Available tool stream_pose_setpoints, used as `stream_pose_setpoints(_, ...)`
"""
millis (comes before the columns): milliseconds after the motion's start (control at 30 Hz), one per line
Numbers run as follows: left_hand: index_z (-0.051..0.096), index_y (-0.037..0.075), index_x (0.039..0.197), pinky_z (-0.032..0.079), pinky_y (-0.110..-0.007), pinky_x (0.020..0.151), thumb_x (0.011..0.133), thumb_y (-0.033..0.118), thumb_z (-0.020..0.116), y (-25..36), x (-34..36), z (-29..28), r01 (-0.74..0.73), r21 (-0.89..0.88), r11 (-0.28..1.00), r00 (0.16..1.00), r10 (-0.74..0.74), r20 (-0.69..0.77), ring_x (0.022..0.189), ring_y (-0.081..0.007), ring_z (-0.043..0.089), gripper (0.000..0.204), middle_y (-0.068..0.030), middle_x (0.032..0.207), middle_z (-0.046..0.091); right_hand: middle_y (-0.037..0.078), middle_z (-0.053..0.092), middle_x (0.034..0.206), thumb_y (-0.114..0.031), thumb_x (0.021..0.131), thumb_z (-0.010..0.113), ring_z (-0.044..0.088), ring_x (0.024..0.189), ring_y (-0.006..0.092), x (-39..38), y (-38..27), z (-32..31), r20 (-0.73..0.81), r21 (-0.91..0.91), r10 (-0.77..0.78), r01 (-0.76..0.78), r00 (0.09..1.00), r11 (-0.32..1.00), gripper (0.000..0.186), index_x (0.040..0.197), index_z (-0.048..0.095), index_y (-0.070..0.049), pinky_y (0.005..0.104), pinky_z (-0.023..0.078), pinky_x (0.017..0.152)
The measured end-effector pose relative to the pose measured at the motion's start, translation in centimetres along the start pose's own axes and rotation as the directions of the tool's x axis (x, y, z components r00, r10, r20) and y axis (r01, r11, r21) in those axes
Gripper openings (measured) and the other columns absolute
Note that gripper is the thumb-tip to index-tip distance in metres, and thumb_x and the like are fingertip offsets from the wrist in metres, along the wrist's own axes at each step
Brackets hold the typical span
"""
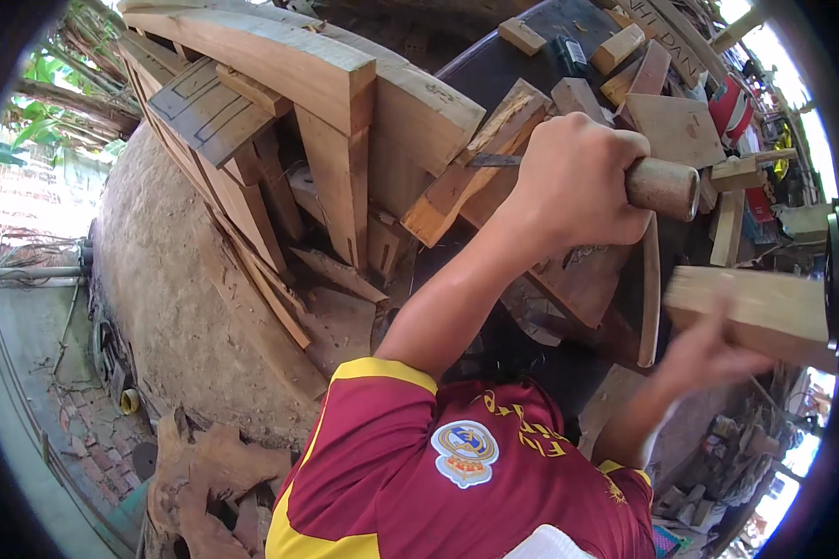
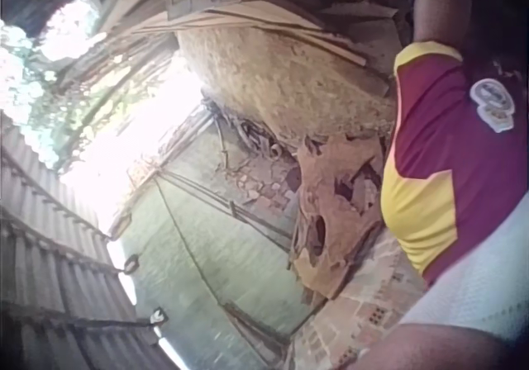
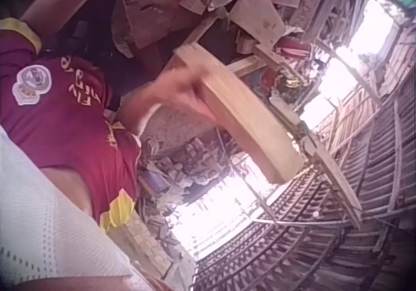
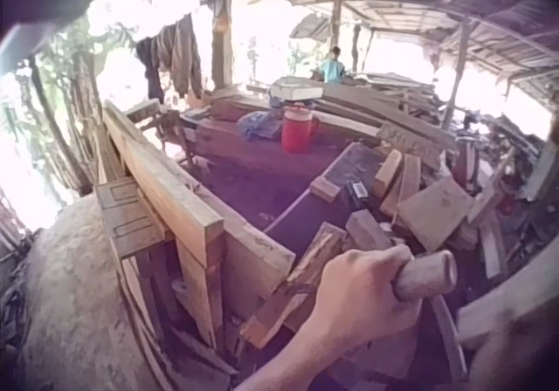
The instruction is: The person carves a small wooden block using a chisel and mallet, then brushes the surface of a longer wooden plank with a yellow-handled brush. The person handles the wood and tools directly without visible secondary objects.
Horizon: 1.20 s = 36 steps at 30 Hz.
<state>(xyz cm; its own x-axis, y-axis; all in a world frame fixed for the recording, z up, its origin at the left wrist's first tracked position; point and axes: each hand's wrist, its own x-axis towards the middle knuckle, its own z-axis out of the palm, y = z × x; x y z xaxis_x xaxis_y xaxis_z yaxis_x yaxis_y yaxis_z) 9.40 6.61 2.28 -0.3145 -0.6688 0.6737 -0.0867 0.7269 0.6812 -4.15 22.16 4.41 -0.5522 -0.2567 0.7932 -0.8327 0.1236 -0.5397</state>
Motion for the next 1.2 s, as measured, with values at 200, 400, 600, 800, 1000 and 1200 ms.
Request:
stream_pose_setpoints(200,0.063,0.009,0.066,0.05,-0.042,0.058,0.051,0.022,0.068,0.0,-0.2,0.0,-0.005,0.03,1.0,0.997,0.002,0.081,0.062,-0.0353,0.062,0.021,-0.0137,0.061,0.06,0.022,0.052,0.128,-0.011,0.074,0.082,0.057,0.11,0.0288,-1.5,5.9,-3.2,0.305,-0.14,-0.137,0.187,0.942,0.972,0.075,0.132,0.039,0.009,0.0388,0.046,0.095)
stream_pose_setpoints(400,0.063,0.011,0.065,0.05,-0.041,0.056,0.052,0.023,0.068,0.0,-0.6,1.2,-0.046,0.124,0.991,0.984,0.023,0.177,0.061,-0.0323,0.064,0.019,-0.011,0.061,0.062,0.02,0.057,0.12,-0.007,0.075,0.08,0.059,0.106,0.0281,-4.5,4.4,-2.3,0.435,-0.163,-0.227,0.324,0.871,0.932,0.064,0.128,0.046,0.007,0.0376,0.047,0.092)
stream_pose_setpoints(600,0.06,0.009,0.068,0.048,-0.04,0.057,0.051,0.02,0.07,-0.1,-1.4,2.0,-0.057,0.145,0.988,0.971,0.021,0.239,0.063,-0.0338,0.061,0.022,-0.0125,0.061,0.058,0.021,0.054,0.123,-0.011,0.075,0.08,0.055,0.112,0.0291,-4.1,4.2,-4.2,0.18,-0.089,0.125,-0.111,0.976,0.99,0.071,0.131,0.042,0.007,0.0408,0.045,0.095)
stream_pose_setpoints(800,0.059,0.009,0.068,0.048,-0.04,0.056,0.052,0.018,0.07,-0.3,-1.6,2.6,-0.107,0.192,0.976,0.958,0.049,0.283,0.062,-0.0334,0.061,0.022,-0.0113,0.061,0.058,0.022,0.048,0.132,-0.006,0.083,0.068,0.05,0.12,0.0327,-5.0,1.8,-3.8,0.566,-0.069,0.015,0.029,0.824,0.997,0.061,0.135,0.038,0.006,0.0449,0.038,0.102)
stream_pose_setpoints(1000,0.057,0.009,0.068,0.047,-0.04,0.055,0.052,0.018,0.07,-0.5,-2.5,3.1,-0.181,0.265,0.947,0.899,0.05,0.435,0.062,-0.0319,0.061,0.022,-0.0102,0.061,0.058,0.023,0.049,0.131,-0.009,0.078,0.074,0.049,0.121,0.0311,-5.7,5.0,-7.1,0.24,-0.076,0.165,-0.151,0.957,0.986,0.071,0.136,0.037,0.009,0.0412,0.037,0.102)
stream_pose_setpoints(1200,0.056,0.008,0.066,0.045,-0.037,0.052,0.054,0.015,0.071,0.4,-3.1,3.0,-0.274,0.185,0.944,0.894,0.179,0.412,0.056,-0.0305,0.058,0.02,-0.009,0.058,0.055,0.021,0.05,0.13,-0.007,0.076,0.076,0.05,0.12,0.028,-8.1,6.2,-8.3,0.344,-0.027,0.302,-0.312,0.889,0.95,0.075,0.137,0.037,0.008,0.0384,0.039,0.1)
